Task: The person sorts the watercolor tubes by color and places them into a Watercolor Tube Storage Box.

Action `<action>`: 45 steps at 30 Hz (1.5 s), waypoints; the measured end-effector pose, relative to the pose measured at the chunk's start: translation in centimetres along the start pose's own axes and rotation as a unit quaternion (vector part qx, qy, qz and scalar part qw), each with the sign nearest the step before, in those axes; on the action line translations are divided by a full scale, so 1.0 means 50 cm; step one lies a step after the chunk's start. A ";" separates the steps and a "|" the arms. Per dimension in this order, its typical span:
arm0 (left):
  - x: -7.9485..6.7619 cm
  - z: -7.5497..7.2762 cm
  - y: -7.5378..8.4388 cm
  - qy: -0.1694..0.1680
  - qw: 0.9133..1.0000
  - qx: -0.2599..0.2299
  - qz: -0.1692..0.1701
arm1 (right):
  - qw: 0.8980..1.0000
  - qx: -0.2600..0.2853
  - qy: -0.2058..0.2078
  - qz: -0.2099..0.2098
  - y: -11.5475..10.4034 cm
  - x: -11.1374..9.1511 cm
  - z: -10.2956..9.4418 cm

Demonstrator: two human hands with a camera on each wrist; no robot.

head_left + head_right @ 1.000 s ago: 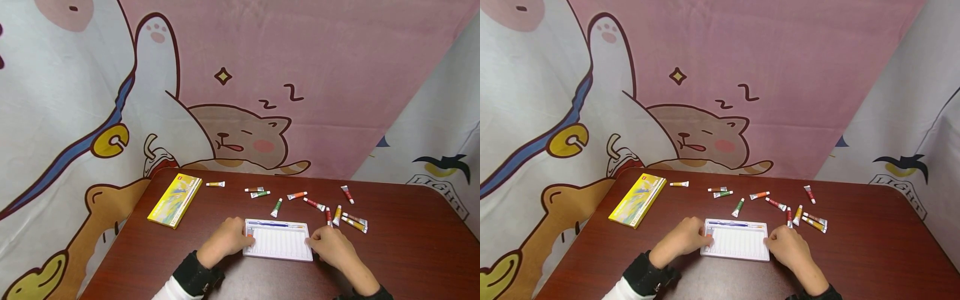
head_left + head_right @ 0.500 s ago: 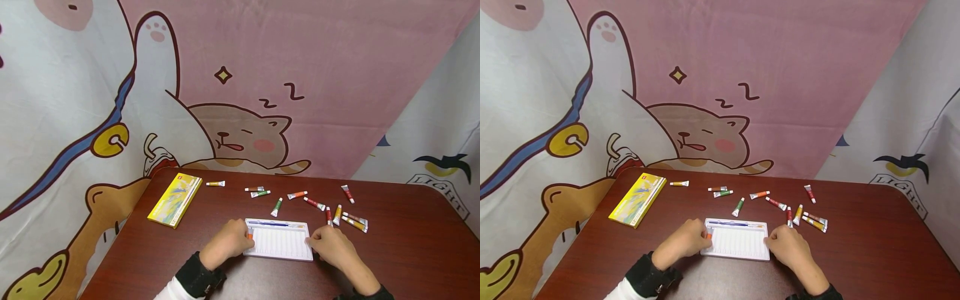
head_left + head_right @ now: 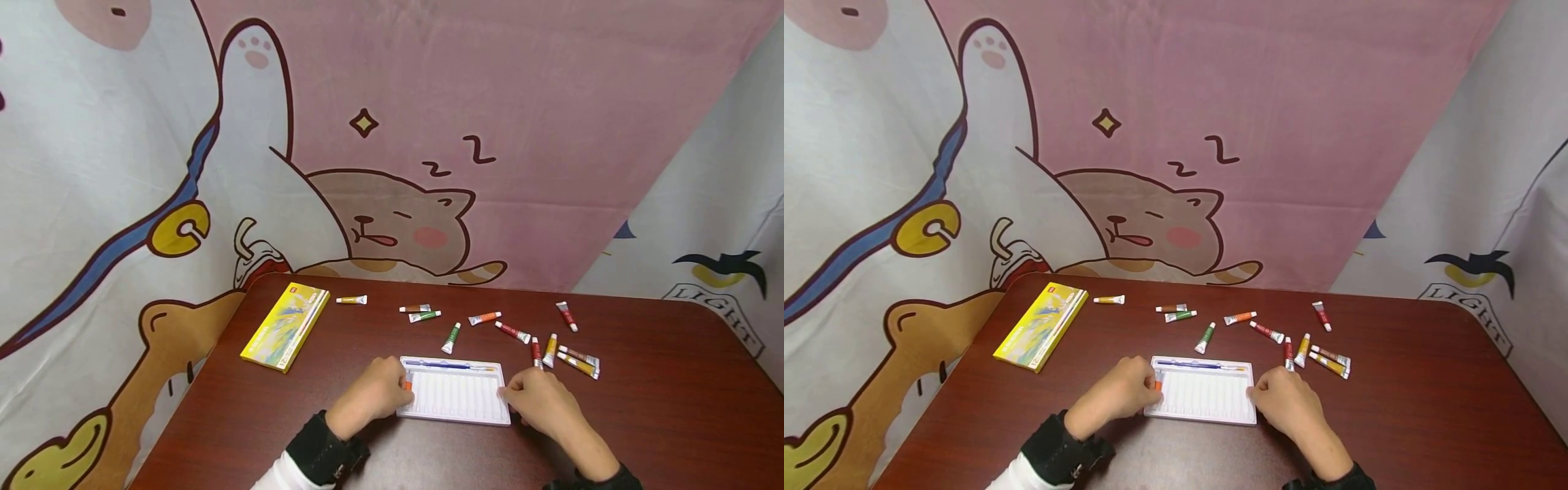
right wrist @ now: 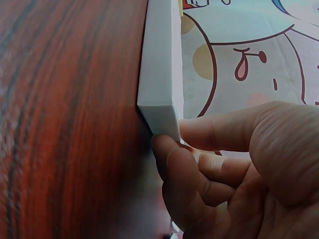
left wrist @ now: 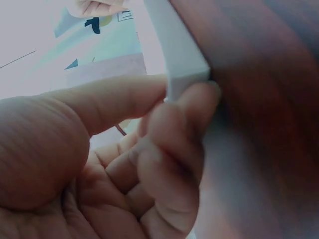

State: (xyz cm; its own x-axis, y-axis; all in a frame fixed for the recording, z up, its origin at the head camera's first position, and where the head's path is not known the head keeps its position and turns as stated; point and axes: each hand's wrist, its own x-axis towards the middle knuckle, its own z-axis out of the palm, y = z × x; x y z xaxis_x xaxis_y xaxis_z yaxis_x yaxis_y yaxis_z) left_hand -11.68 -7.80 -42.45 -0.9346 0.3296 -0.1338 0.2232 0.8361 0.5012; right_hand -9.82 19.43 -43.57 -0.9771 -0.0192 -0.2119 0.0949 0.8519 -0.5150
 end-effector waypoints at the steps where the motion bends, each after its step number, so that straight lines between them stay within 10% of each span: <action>1: 0.001 0.000 0.000 -0.001 1.000 0.000 0.000 | 1.000 0.000 -0.001 0.001 0.000 0.000 0.000; 12: 0.005 -0.005 -0.007 -0.048 0.995 -0.081 -0.035 | 1.000 0.001 0.001 0.003 0.002 0.003 0.001; 45: 0.008 -0.009 -0.019 -0.060 0.992 -0.100 -0.044 | 0.998 -0.012 0.044 -0.049 0.006 0.013 -0.022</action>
State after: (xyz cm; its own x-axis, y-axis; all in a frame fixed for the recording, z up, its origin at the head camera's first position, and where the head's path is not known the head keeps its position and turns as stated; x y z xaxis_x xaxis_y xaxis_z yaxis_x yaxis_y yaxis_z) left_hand -12.41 -8.66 -42.60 -0.9056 0.3187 -0.2798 0.0707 0.7640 0.6414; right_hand -10.64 20.26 -42.97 -0.9946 -0.0573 -0.0869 -0.0052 0.8608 -0.5089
